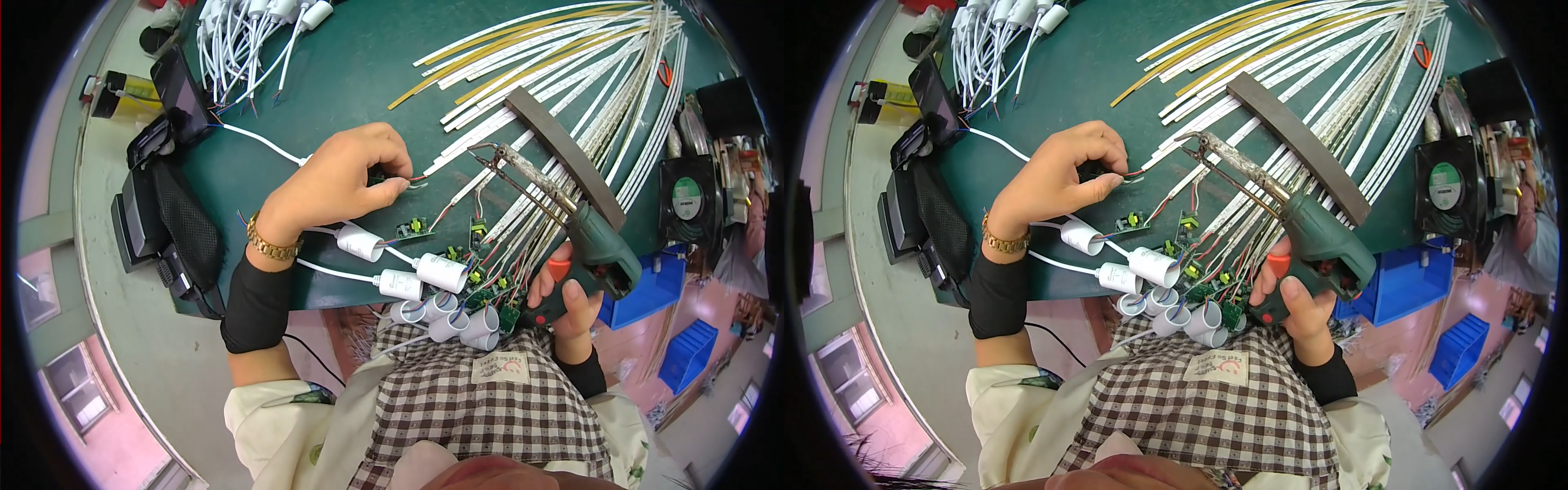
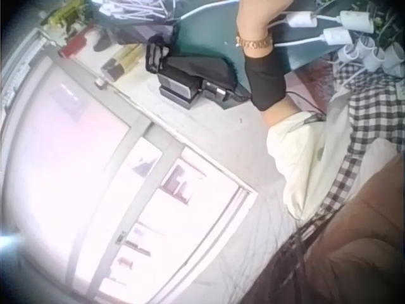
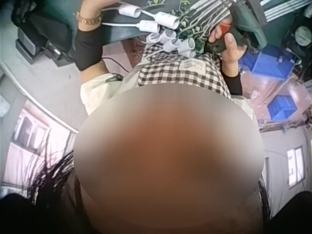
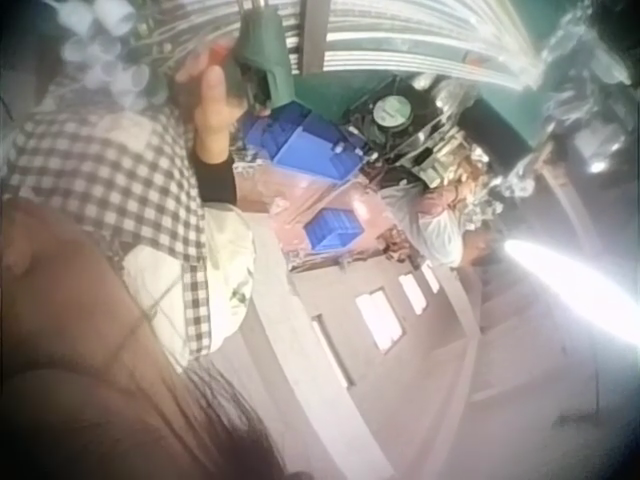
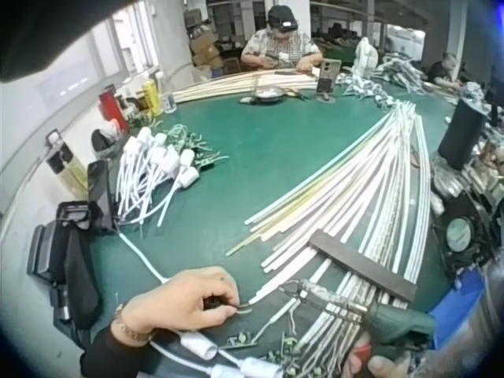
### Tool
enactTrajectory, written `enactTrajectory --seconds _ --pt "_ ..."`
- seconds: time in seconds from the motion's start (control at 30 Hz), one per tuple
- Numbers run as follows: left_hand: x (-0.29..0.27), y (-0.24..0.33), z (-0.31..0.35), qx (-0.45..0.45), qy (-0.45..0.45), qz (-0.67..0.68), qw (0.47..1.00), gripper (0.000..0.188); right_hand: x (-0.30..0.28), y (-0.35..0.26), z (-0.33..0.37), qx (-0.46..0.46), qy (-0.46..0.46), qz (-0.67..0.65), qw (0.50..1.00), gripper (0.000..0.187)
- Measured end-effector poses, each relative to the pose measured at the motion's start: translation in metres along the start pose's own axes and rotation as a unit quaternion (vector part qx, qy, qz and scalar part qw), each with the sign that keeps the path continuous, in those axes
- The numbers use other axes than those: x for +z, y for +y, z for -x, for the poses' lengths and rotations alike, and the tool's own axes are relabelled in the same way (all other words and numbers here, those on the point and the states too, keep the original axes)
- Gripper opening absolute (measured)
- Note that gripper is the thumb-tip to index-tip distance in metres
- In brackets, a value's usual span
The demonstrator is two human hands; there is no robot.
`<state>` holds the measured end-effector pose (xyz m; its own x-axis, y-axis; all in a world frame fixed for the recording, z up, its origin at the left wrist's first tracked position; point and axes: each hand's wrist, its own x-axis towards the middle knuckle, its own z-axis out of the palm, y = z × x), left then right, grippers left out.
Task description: The person solders electrical wires onto small green printed circuit boards for lighting fixtures using a soldering iron.
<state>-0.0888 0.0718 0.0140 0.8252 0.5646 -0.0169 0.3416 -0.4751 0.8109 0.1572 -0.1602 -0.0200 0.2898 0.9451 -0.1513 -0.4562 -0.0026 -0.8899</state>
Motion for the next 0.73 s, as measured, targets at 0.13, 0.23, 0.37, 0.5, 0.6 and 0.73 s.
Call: enactTrajectory --seconds 0.13,0.23,0.37,0.5,0.6,0.73 --pt "-0.005 -0.003 -0.001 0.022 -0.013 -0.063 0.998 0.009 -0.002 0.000 -0.001 0.011 -0.008 -0.005 1.000 0.053" --pt "-0.007 -0.001 -0.001 -0.050 -0.016 -0.018 0.998 0.008 -0.002 -0.001 -0.001 0.001 -0.020 -0.002 1.000 0.052" --pt "-0.005 0.000 0.001 -0.079 0.000 0.053 0.995 0.007 -0.003 -0.001 0.000 0.006 -0.018 -0.007 1.000 0.052" --pt "0.004 -0.005 0.001 -0.097 0.031 0.073 0.992 0.006 -0.004 0.000 0.000 0.011 -0.021 -0.013 1.000 0.051" --pt "0.010 -0.001 -0.003 -0.106 0.042 0.047 0.992 0.008 -0.003 -0.002 -0.001 0.012 -0.016 -0.005 1.000 0.052" --pt "0.005 -0.005 0.000 -0.063 0.030 0.027 0.997 0.031 -0.006 -0.002 -0.001 0.010 -0.030 -0.024 0.999 0.050"
